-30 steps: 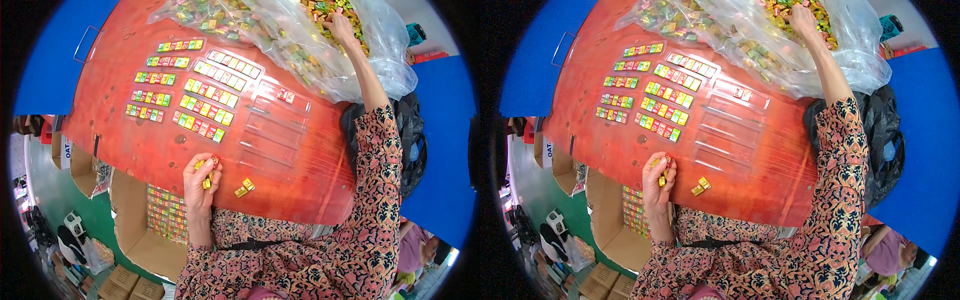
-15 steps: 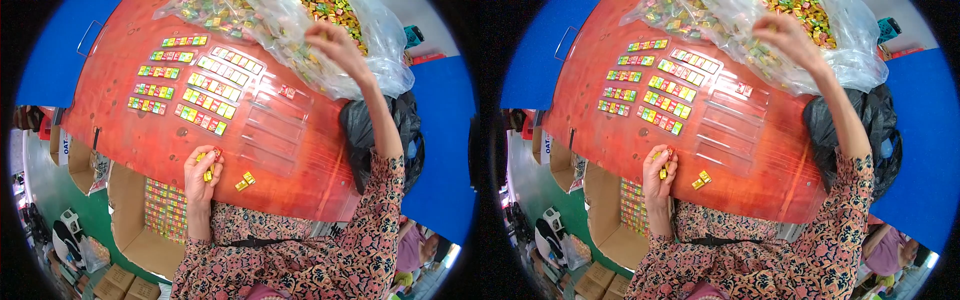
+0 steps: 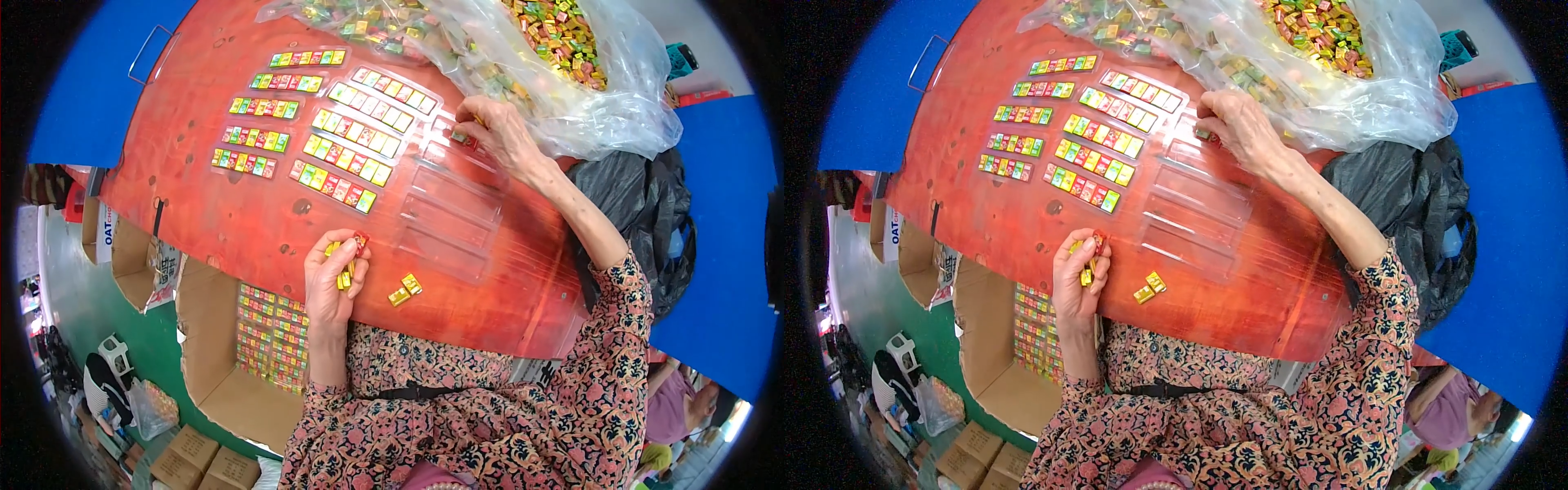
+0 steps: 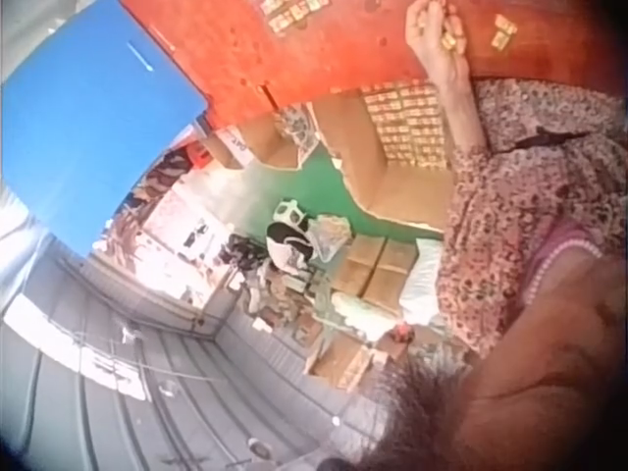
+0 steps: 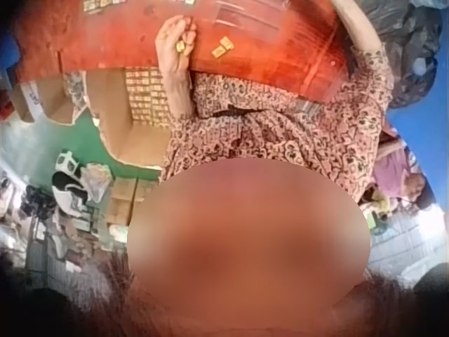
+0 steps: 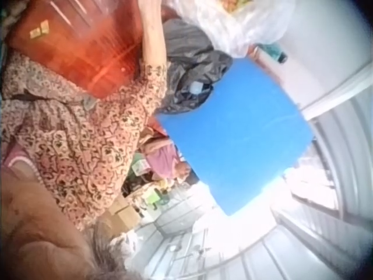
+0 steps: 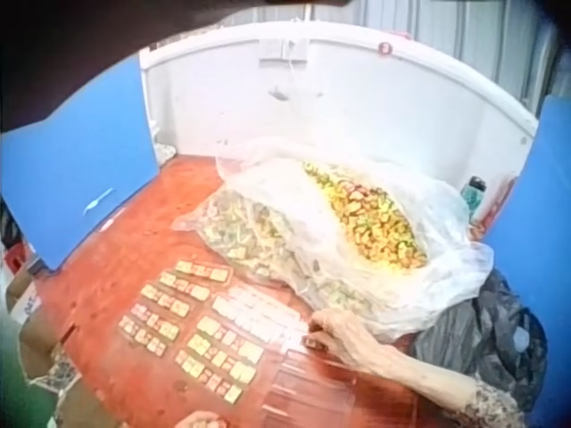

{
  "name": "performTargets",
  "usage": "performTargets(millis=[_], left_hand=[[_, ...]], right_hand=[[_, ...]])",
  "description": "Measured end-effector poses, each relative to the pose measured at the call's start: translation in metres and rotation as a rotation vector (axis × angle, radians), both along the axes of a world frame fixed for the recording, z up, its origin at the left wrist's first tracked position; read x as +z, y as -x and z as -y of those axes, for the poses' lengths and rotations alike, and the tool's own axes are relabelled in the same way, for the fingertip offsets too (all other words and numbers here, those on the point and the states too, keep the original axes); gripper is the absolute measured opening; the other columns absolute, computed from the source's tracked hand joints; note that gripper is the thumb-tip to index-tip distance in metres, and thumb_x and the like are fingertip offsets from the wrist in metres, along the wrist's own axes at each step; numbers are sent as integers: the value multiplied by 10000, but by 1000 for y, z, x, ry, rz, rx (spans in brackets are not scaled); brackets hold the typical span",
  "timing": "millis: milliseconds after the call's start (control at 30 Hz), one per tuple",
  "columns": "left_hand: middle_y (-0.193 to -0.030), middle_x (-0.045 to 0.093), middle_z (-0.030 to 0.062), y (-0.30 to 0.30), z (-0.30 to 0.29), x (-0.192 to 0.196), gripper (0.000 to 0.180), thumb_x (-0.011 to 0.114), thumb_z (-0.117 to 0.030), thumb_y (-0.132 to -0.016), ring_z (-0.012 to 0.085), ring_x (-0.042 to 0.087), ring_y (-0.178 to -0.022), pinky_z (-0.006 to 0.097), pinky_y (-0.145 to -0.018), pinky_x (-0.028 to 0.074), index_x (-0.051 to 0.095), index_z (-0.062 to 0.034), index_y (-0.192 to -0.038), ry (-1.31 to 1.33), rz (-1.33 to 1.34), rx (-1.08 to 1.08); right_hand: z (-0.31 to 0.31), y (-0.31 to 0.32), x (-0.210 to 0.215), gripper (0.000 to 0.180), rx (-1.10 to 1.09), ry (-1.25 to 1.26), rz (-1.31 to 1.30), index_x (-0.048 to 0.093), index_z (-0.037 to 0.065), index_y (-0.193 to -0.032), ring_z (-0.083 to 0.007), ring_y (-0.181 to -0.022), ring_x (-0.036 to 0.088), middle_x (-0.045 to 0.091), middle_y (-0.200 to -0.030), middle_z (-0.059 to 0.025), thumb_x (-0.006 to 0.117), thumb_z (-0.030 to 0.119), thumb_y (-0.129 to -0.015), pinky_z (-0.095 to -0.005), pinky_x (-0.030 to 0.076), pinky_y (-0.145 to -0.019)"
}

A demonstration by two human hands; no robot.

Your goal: Sorting small square colorful items and arranging them into plastic compartmentalized trays.

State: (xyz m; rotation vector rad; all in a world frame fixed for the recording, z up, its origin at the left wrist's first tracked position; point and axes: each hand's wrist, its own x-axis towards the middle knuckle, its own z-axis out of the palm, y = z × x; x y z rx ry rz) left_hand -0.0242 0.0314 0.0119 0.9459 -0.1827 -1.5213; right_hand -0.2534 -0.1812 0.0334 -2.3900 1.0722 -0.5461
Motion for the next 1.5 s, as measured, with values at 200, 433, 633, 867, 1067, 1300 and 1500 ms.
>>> performTargets(millis=[200, 433, 633, 867, 1067, 1300, 1500], left_hand=[[-779, 615, 137, 0, 0, 2, 124, 575, -46, -857, 90, 490, -500, 162, -341, 298, 559, -6, -974, -21, 10, -1], [-817, 622, 165, -1, 1, 1, 126, 572, -32, -849, 87, 496, -502, 163, -342, 309, 556, -8, -972, 1, 4, -20], [-833, 627, 157, 1, 2, -1, 105, 579, -28, -846, 90, 502, -506, 165, -349, 318, 566, -19, -950, 18, 4, -34], [-860, 635, 145, 2, 0, -2, 112, 582, -24, -844, 93, 508, -512, 165, -353, 324, 572, -16, -955, 44, 40, -49], [-888, 641, 163, 0, -2, -2, 146, 592, -38, -840, 87, 506, -514, 160, -354, 333, 576, -8, -982, 44, 55, -21], [-853, 638, 153, 3, 0, -4, 146, 588, -49, -847, 79, 503, -514, 158, -347, 326, 574, -2, -984, 54, 70, -14], [-842, 633, 144, 2, -1, -4, 145, 582, -48, -852, 76, 503, -517, 157, -347, 325, 570, 1, -988, 54, 60, -8]], right_hand=[[-3, 0, -11, 123, 22, 41, -8, 588, 1, -799, -271, -706, 550, 543, -754, -125, 635, 113, -780, -347, 425, -639], [-31, -18, 20, 111, 48, -74, 156, 621, -13, -859, -217, -719, 577, 583, -777, -114, 617, 85, -806, -321, 444, -633], [-94, -61, 21, 181, 326, -262, 202, 609, -23, -932, -253, -761, 603, 607, -822, -138, 639, 87, -792, -338, 479, -671], [-111, -75, 15, 123, 262, -442, 320, 615, -24, -920, -190, -747, 610, 623, -796, -120, 597, 54, -826, -316, 474, -649], [-57, -35, 29, 133, -91, -255, 340, 639, -3, -949, -61, -626, 517, 585, -670, -14, 604, 64, -840, -235, 414, -548], [-25, -11, -8, 163, -253, -134, 196, 655, -8, -934, -76, -574, 496, 598, -658, -33, 603, 118, -845, -266, 397, -519], [-25, -12, -18, 148, -153, 111, 87, 637, -27, -929, -234, -664, 584, 603, -757, -134, 609, 70, -820, -341, 442, -600]])
